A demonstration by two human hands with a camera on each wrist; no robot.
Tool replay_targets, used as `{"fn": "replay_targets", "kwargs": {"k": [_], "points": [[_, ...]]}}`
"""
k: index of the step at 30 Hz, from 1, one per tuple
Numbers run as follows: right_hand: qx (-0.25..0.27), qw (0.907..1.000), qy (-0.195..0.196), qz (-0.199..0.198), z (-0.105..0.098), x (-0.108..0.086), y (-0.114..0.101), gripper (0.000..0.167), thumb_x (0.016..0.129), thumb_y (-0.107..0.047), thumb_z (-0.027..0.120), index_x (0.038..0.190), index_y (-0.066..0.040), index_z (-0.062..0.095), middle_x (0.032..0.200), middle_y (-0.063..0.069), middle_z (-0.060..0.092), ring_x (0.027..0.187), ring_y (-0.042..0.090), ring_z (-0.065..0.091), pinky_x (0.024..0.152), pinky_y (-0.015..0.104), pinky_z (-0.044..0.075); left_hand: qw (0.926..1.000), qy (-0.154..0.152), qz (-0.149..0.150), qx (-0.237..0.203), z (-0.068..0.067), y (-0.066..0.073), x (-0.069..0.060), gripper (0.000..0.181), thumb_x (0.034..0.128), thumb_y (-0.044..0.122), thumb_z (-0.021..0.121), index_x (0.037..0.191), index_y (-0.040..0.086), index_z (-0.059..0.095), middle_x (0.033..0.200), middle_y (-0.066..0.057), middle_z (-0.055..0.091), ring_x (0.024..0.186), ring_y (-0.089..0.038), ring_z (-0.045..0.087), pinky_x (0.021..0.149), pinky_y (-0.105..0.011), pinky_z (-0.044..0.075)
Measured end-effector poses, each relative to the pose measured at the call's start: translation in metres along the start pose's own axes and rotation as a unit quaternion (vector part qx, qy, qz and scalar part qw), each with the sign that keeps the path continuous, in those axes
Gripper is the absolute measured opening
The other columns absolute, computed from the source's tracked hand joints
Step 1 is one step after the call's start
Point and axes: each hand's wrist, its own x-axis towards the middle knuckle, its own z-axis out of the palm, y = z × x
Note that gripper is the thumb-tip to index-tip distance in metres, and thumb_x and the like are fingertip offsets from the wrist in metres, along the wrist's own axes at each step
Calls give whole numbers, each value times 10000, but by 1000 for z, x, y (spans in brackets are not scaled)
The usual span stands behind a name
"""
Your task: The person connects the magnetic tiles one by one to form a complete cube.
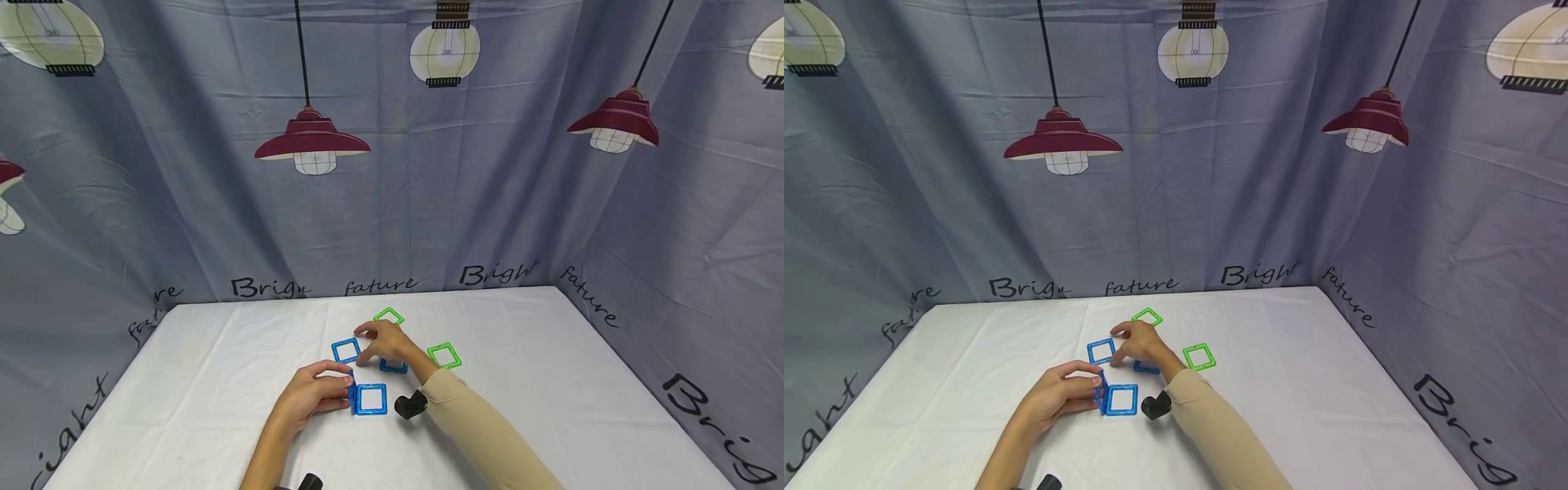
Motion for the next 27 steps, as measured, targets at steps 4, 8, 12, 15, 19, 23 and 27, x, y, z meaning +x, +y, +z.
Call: {"fn": "replay_targets", "kwargs": {"k": [4,8,12,15,19,23,27], "points": [[-72,10000,29,-60,4,0,-1,563,721,-211,915,1252,-188,728,1250,130,668,1100,267,601,984,474,511,10000,-19,-9,-2,0,-1,0,457,877,137,788,1251,-68,624,902,-62,733,775,-202,726,805,-420,632],[44,9998,206,-62,7,0,-2,540,706,-175,918,1219,-177,749,1254,154,678,1129,293,611,997,476,510,10000,-49,29,-5,1,0,0,467,887,121,771,1271,-86,604,908,-70,734,777,-200,726,811,-430,630],[45,9996,282,-22,8,0,-3,522,704,-165,918,1200,-174,754,1239,138,678,1106,283,607,993,475,508,10000,-25,48,-5,0,0,1,465,887,113,768,1270,-92,603,903,-77,737,768,-197,725,798,-424,633],[-18,9995,319,-26,7,-1,-4,512,701,-157,918,1185,-162,750,1205,116,675,1069,264,603,974,465,514,10000,-31,55,-35,0,0,1,471,882,119,777,1267,-91,606,901,-75,739,766,-193,725,796,-422,633],[-109,9993,342,-59,6,-2,-4,506,684,-133,921,1149,-139,722,1135,85,668,1000,235,595,930,437,524,9999,-43,58,-72,0,0,0,461,883,116,776,1262,-89,611,897,-68,738,761,-186,724,797,-424,633],[-139,9993,353,-53,3,-4,-3,515,679,-96,915,1133,-118,675,1080,75,659,944,211,584,893,406,530,9999,-61,68,-55,0,0,-1,462,881,121,780,1259,-86,613,901,-77,739,761,-185,723,795,-418,633],[-161,9989,433,-3,-2,-7,0,520,675,-65,910,1129,-105,659,1028,72,660,891,197,583,852,392,534,10000,-61,41,-29,-1,0,-1,456,886,114,774,1266,-81,614,916,-90,743,763,-179,721,795,-406,633]]}}
